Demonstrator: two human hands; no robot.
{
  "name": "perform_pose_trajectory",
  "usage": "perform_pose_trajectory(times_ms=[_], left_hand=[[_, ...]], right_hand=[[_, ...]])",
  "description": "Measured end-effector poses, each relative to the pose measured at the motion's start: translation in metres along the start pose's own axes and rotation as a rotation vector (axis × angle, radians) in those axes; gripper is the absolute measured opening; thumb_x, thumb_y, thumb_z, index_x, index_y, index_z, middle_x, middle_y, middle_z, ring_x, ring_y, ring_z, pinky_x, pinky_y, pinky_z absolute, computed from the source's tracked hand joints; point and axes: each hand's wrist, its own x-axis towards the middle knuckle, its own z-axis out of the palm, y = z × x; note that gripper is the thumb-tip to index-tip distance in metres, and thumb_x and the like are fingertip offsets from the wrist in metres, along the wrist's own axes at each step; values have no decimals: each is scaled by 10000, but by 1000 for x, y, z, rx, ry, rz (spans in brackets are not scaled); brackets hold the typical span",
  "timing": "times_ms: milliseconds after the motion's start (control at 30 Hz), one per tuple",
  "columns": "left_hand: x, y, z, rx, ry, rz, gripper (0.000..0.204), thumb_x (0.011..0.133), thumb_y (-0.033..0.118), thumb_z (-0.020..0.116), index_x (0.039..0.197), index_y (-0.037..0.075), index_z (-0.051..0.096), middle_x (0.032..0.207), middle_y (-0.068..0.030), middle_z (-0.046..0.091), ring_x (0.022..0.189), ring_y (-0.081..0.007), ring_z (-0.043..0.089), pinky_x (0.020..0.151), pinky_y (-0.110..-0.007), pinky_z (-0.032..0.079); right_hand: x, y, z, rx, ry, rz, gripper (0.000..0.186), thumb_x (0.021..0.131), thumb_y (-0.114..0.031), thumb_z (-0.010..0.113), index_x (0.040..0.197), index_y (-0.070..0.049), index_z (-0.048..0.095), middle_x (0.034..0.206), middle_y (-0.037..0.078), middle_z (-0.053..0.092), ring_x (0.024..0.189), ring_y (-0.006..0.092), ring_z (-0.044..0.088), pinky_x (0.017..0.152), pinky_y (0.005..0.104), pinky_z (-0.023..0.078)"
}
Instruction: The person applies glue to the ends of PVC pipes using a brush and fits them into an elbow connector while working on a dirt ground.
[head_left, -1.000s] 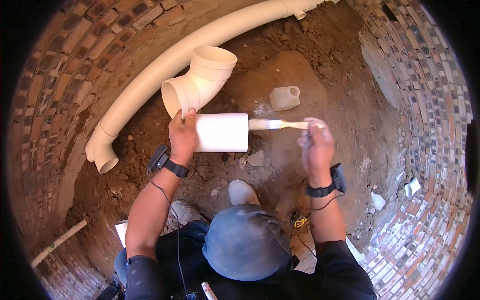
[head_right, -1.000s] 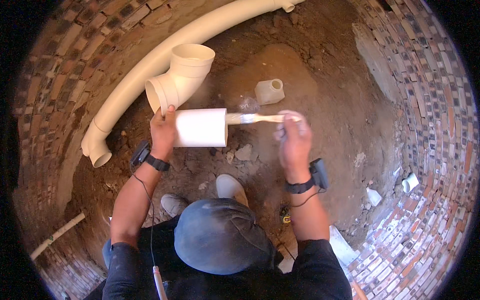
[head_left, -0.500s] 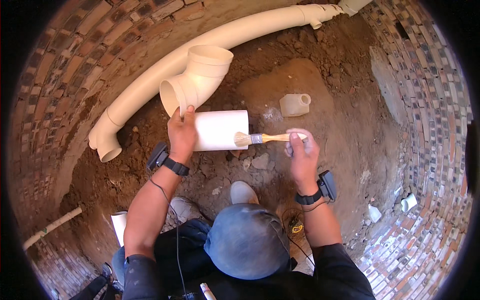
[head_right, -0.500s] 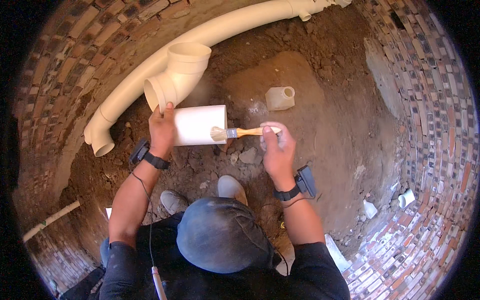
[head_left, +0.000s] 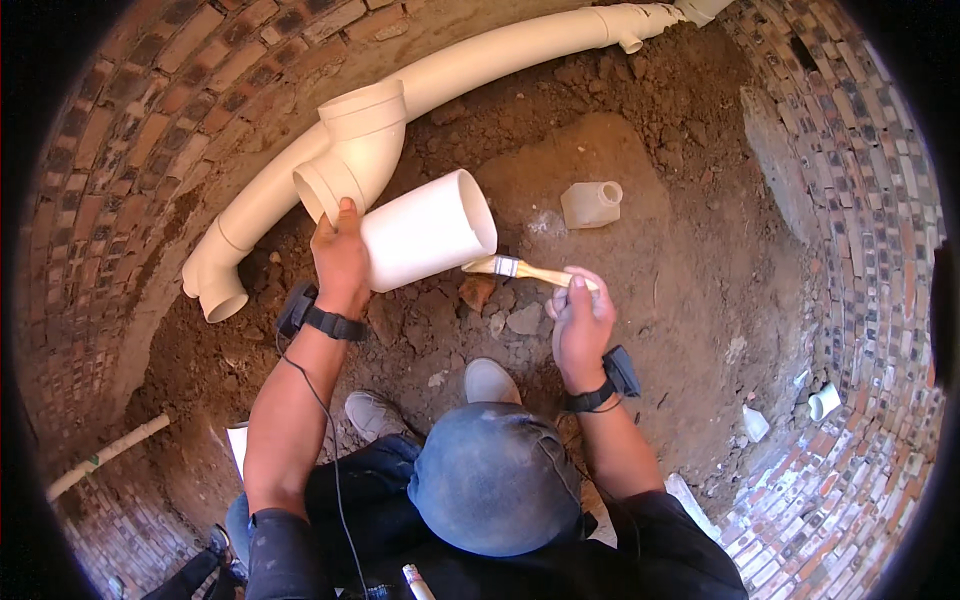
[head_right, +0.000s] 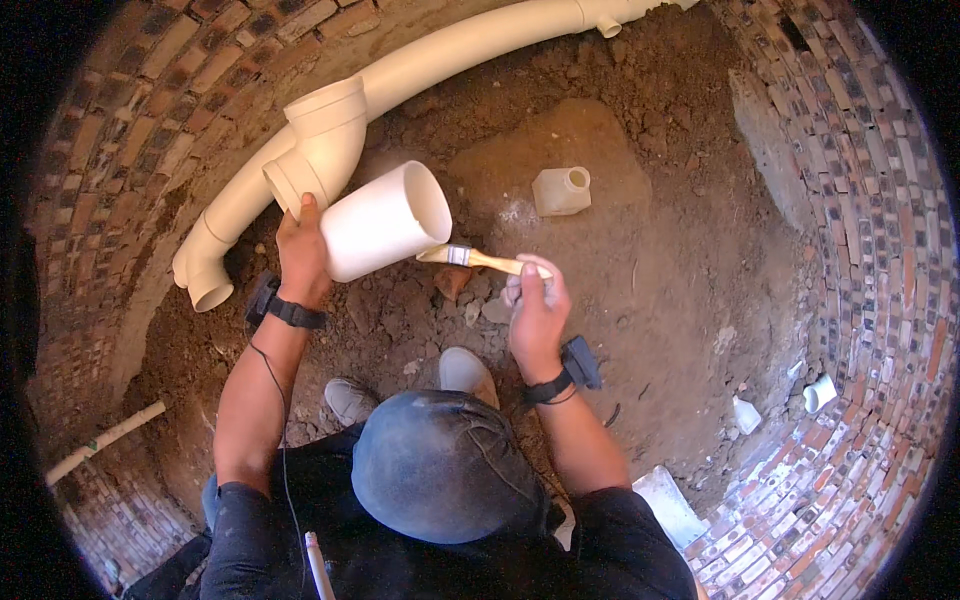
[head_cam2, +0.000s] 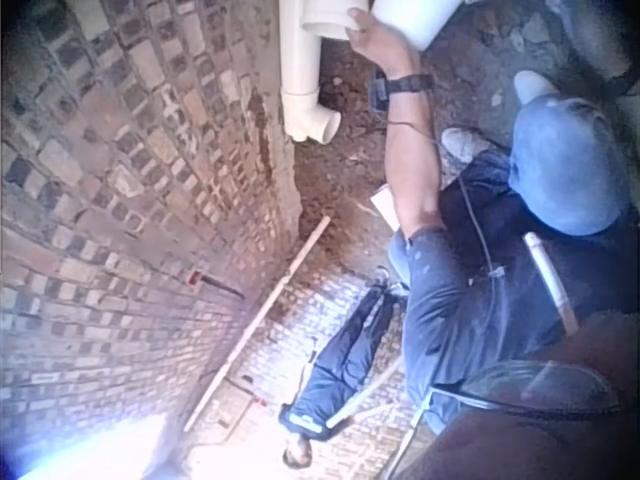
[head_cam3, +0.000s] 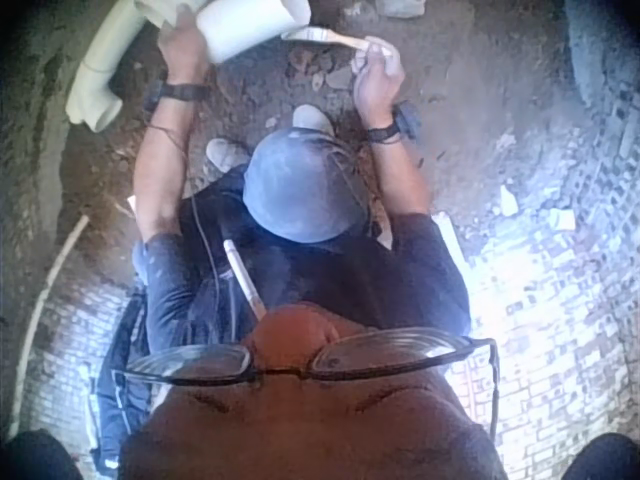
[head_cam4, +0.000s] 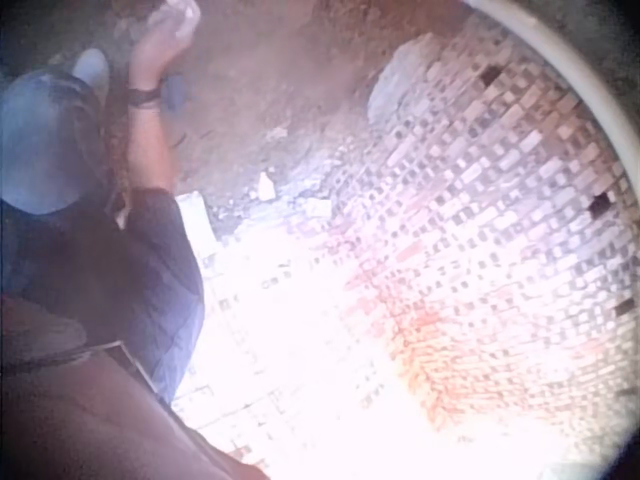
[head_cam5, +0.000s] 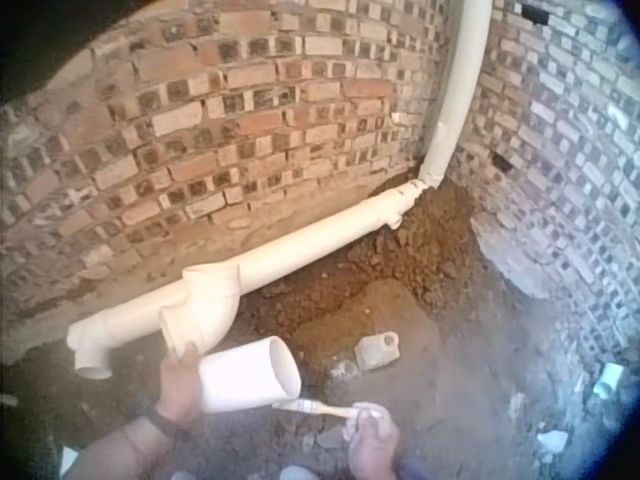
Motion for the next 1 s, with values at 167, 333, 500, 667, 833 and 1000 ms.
perform_pose_trajectory(times_ms=[167, 333, 500, 667, 833, 1000], left_hand=[[-6, 6, -4, 127, -40, 47, 400, 1048, 293, 534, 1246, -51, 589, 1070, -101, 687, 877, -154, 633, 768, -314, 522], [-23, 8, -7, 249, -137, 152, 377, 1046, 302, 539, 1142, -49, 639, 947, -71, 700, 800, -112, 601, 706, -293, 504], [-27, 7, -5, 284, -148, 204, 352, 1027, 261, 572, 1131, -65, 657, 923, -89, 716, 812, -123, 610, 741, -300, 506], [-18, 0, -16, 307, -134, 383, 347, 1013, 241, 591, 1152, -72, 644, 939, -141, 725, 830, -153, 626, 760, -319, 511], [-24, 12, -9, 331, -144, 383, 339, 1017, 233, 587, 1157, -72, 639, 948, -132, 724, 833, -142, 626, 759, -318, 512], [-31, 17, -6, 244, -186, 327, 326, 1020, 221, 582, 1153, -71, 638, 959, -114, 718, 842, -130, 614, 763, -313, 508]], right_hand=[[37, 12, 1, 212, 65, 215, 185, 1027, -174, 535, 1097, -12, 587, 775, 37, 557, 630, 125, 493, 558, 285, 409], [74, -6, 1, 224, -64, 216, 169, 1030, -160, 515, 1074, -14, 588, 781, 46, 565, 635, 124, 494, 544, 273, 393], [68, -57, 17, -65, -250, -27, 187, 1016, -162, 566, 1129, -18, 604, 802, -9, 548, 695, 85, 490, 610, 244, 402], [21, -96, 38, -623, -450, -291, 178, 995, -147, 579, 1079, -6, 648, 821, 7, 599, 714, 66, 505, 637, 232, 424], [27, -92, 41, -631, -345, -287, 168, 994, -143, 582, 1065, -8, 650, 835, 2, 616, 754, 76, 532, 675, 254, 450], [65, -72, 40, -602, -287, -263, 181, 997, -156, 590, 1077, -4, 647, 850, 3, 622, 776, 76, 540, 698, 247, 456]])
